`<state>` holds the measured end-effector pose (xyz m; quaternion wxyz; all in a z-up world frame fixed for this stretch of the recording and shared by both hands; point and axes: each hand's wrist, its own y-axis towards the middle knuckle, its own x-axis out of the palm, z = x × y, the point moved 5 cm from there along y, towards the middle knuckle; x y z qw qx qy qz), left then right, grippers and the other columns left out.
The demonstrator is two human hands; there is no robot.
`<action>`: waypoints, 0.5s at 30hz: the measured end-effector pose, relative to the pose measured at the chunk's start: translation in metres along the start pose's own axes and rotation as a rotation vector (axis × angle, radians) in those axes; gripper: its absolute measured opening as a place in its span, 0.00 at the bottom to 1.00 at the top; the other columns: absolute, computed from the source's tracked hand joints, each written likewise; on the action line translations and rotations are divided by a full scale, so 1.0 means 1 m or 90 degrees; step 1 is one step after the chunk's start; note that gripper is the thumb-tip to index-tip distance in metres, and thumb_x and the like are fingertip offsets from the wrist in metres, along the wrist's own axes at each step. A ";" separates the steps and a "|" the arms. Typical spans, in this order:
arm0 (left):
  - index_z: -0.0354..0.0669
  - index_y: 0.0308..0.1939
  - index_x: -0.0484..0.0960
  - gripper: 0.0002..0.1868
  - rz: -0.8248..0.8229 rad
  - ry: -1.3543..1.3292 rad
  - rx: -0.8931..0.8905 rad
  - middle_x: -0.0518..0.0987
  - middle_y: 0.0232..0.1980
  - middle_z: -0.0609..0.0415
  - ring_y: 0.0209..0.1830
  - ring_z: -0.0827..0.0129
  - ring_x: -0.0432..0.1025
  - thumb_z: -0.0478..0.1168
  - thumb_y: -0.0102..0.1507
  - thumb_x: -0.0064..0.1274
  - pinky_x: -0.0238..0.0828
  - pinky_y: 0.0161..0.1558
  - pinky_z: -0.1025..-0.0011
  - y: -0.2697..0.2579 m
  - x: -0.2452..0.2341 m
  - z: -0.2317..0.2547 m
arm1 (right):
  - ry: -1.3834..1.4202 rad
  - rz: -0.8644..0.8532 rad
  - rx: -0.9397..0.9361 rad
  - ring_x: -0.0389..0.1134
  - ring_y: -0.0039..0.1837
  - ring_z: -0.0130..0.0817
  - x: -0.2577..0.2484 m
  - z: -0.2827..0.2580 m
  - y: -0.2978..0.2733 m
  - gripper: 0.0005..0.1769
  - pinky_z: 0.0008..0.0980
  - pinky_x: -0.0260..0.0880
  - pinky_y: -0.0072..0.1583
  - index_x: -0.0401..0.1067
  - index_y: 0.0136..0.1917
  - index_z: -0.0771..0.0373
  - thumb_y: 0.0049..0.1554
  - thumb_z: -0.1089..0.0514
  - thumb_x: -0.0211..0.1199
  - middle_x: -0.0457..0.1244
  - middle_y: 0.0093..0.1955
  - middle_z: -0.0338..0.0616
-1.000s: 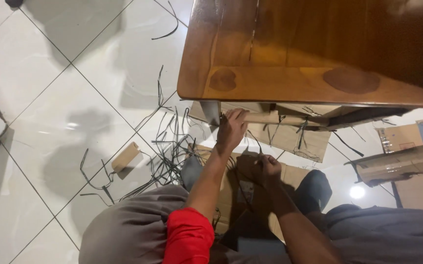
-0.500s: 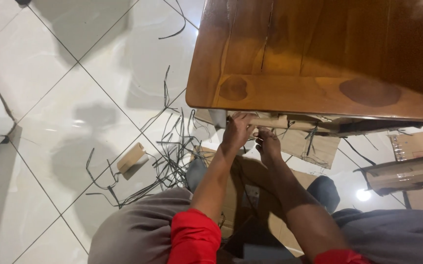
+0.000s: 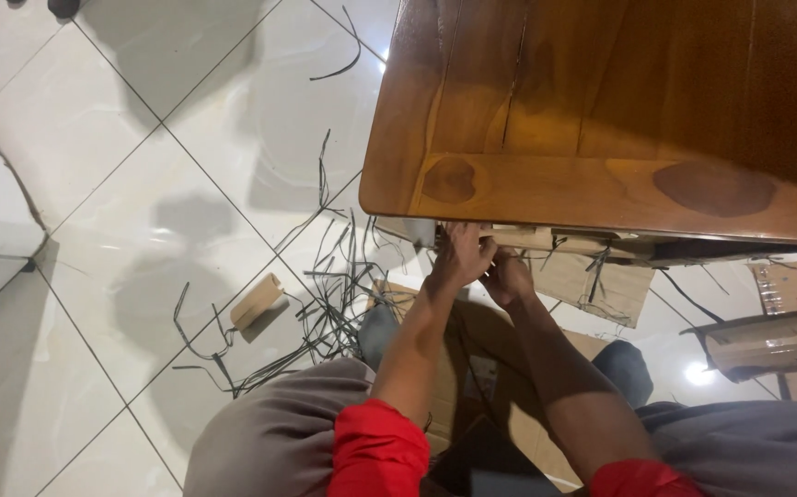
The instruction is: Wrapping the legs of a wooden table with cardboard and plastic strips for protection
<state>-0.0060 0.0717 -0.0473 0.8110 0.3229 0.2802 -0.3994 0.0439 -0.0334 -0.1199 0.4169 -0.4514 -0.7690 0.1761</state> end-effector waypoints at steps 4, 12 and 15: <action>0.41 0.38 0.74 0.07 -0.026 -0.019 -0.063 0.75 0.33 0.49 0.37 0.43 0.76 0.35 0.58 0.55 0.74 0.46 0.54 0.005 0.017 -0.013 | -0.008 -0.002 0.016 0.65 0.57 0.51 -0.001 -0.001 0.001 0.16 0.50 0.63 0.62 0.74 0.58 0.69 0.62 0.64 0.49 0.65 0.54 0.57; 0.42 0.30 0.78 0.05 0.051 0.000 0.015 0.75 0.27 0.50 0.31 0.50 0.76 0.36 0.59 0.59 0.74 0.38 0.60 0.019 -0.046 0.044 | -0.001 -0.032 0.035 0.62 0.65 0.58 0.019 -0.012 -0.024 0.23 0.57 0.59 0.69 0.69 0.68 0.71 0.63 0.64 0.45 0.62 0.61 0.61; 0.43 0.27 0.77 0.06 0.066 0.004 0.029 0.75 0.26 0.51 0.30 0.52 0.76 0.30 0.58 0.54 0.75 0.39 0.64 0.016 -0.014 0.022 | 0.004 -0.043 0.033 0.63 0.66 0.59 -0.003 0.004 0.002 0.20 0.57 0.60 0.68 0.70 0.67 0.70 0.65 0.63 0.47 0.63 0.63 0.60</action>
